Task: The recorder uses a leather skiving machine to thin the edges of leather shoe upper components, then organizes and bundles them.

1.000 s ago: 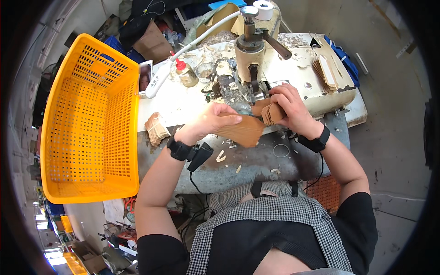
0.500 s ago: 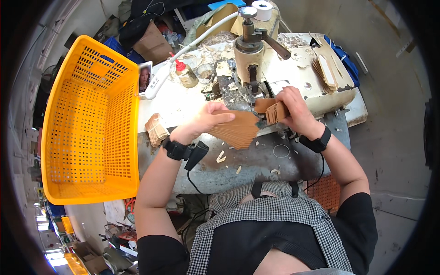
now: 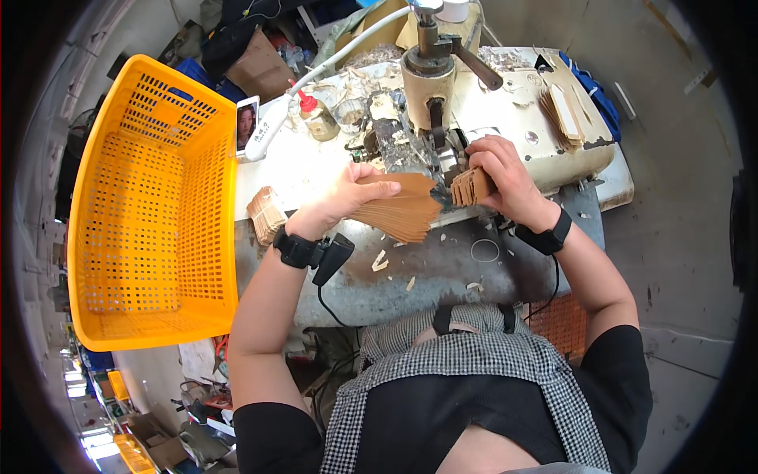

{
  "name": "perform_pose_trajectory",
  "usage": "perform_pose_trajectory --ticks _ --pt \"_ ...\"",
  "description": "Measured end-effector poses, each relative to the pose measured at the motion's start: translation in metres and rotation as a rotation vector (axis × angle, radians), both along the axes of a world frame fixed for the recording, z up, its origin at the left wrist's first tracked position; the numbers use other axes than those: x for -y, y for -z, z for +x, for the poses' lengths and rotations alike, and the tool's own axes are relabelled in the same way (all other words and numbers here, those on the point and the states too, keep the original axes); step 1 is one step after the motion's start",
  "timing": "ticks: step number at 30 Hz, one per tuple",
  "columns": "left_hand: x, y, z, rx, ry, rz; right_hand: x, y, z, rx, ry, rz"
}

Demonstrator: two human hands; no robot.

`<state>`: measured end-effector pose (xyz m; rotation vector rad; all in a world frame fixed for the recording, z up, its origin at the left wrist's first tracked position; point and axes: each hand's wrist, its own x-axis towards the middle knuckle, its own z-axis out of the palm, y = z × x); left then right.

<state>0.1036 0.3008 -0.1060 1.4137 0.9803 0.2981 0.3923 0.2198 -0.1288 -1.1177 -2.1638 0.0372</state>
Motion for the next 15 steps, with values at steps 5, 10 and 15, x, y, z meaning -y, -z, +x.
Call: perform_pose_trajectory --ticks 5,10,15 --pt "-0.003 0.004 0.013 -0.129 0.007 0.103 0.000 0.000 -0.003 0.012 -0.001 -0.022" --pt "0.000 0.001 0.007 -0.060 0.004 0.039 0.000 -0.001 -0.003 0.041 0.012 -0.027" --pt "0.001 -0.001 0.014 -0.104 0.022 0.079 -0.002 0.000 -0.003 0.038 -0.012 -0.038"
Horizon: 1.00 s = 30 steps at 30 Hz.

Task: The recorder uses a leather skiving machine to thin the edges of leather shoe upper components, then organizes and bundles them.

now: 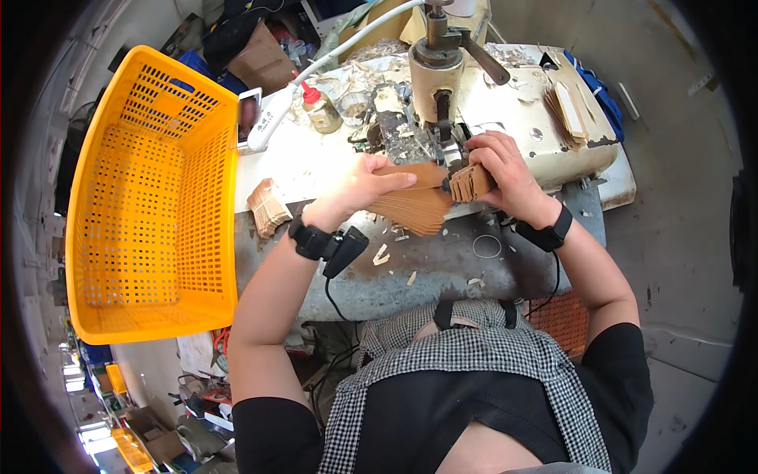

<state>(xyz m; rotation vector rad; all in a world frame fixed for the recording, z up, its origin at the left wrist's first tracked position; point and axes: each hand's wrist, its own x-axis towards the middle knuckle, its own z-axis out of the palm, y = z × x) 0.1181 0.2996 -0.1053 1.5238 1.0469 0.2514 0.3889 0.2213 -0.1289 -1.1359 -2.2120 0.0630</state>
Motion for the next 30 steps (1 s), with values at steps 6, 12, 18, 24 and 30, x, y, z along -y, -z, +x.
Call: perform_pose_trajectory --ticks 6,12,18,24,30 --pt "0.004 -0.002 0.004 0.124 0.041 -0.048 -0.001 0.003 0.002 0.036 0.048 0.037" --pt "-0.008 0.006 -0.015 0.162 0.016 -0.163 0.003 0.009 0.007 -0.212 0.065 -0.056" --pt "0.001 -0.003 0.008 0.020 0.059 -0.036 -0.001 -0.008 -0.003 -0.027 -0.011 0.114" --pt "-0.005 0.003 -0.011 0.153 0.015 -0.123 0.004 0.006 0.008 -0.212 0.081 -0.047" --pt "-0.003 -0.004 0.008 -0.066 0.063 -0.014 0.001 -0.013 -0.003 -0.039 -0.014 0.090"
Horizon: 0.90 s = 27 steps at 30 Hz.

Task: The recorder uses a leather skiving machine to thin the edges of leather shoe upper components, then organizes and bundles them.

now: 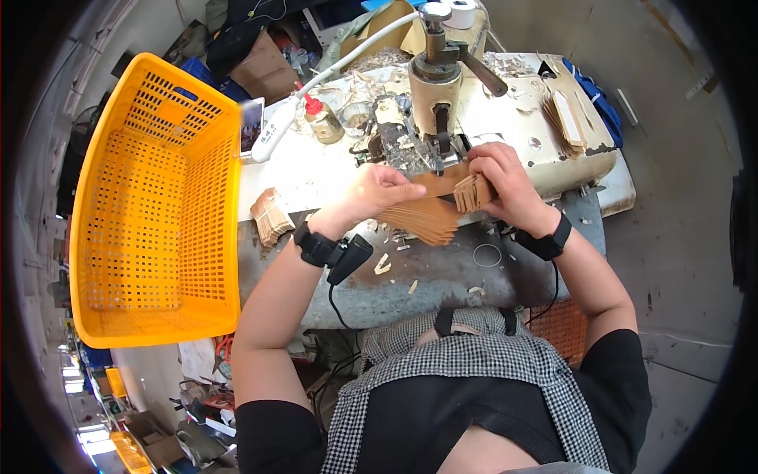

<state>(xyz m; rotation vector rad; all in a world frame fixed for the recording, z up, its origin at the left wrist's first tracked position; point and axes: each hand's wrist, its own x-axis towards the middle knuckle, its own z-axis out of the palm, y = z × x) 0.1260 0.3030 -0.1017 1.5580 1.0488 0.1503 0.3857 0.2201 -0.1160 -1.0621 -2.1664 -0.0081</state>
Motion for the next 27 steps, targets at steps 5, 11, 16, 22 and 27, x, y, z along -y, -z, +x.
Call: perform_pose_trajectory --ticks 5,11,16,22,27 --pt "0.001 0.007 -0.016 0.267 -0.012 -0.107 0.002 0.014 0.014 -0.055 0.059 -0.064" --pt "-0.006 0.013 -0.012 0.092 -0.045 -0.054 0.003 0.011 0.007 -0.088 0.038 -0.044" --pt "0.005 0.005 -0.009 0.223 -0.006 -0.109 -0.002 0.006 0.003 0.004 0.023 0.022" --pt "-0.004 0.008 -0.020 0.142 -0.023 -0.103 0.005 0.017 0.013 -0.142 0.070 -0.115" --pt "0.000 -0.004 -0.001 -0.073 0.025 0.077 0.000 0.003 0.004 0.005 0.019 0.002"
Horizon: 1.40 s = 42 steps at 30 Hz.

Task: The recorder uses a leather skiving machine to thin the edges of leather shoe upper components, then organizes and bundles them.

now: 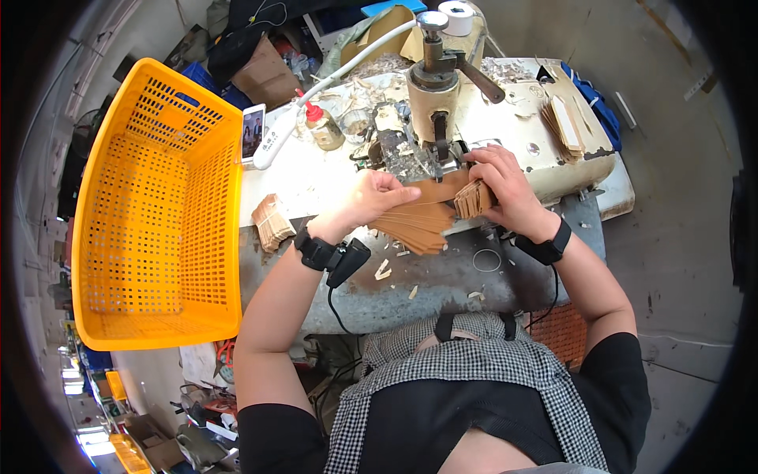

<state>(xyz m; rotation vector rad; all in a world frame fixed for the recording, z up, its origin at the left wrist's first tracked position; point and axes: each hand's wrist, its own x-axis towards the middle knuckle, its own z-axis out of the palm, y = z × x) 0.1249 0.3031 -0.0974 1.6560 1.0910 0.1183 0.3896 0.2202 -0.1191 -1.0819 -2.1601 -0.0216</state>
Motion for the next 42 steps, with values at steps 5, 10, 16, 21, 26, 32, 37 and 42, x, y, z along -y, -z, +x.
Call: perform_pose_trajectory --ticks 5,10,16,21,26,32,37,42 --pt "0.002 0.006 -0.016 0.276 -0.022 -0.182 0.002 0.010 0.011 -0.081 0.034 -0.053" --pt "-0.001 0.003 -0.009 0.120 -0.070 -0.102 0.003 0.005 0.007 -0.088 0.011 -0.030" --pt "0.003 0.004 -0.009 0.287 -0.010 -0.159 -0.001 0.001 0.003 0.017 -0.004 0.018" --pt "-0.003 0.005 -0.016 0.224 -0.090 -0.165 0.005 0.013 0.013 -0.131 0.059 -0.133" --pt "0.002 -0.008 0.007 -0.005 -0.040 -0.070 0.000 -0.004 -0.001 -0.025 -0.016 0.016" --pt "-0.002 0.002 -0.013 0.246 -0.053 -0.259 0.003 0.010 0.012 -0.126 0.030 -0.082" --pt "-0.003 -0.008 0.006 -0.095 -0.021 0.093 0.002 0.006 0.005 -0.125 -0.005 -0.059" --pt "0.005 -0.008 0.011 0.106 -0.008 -0.005 0.001 -0.002 0.000 -0.002 -0.008 -0.003"
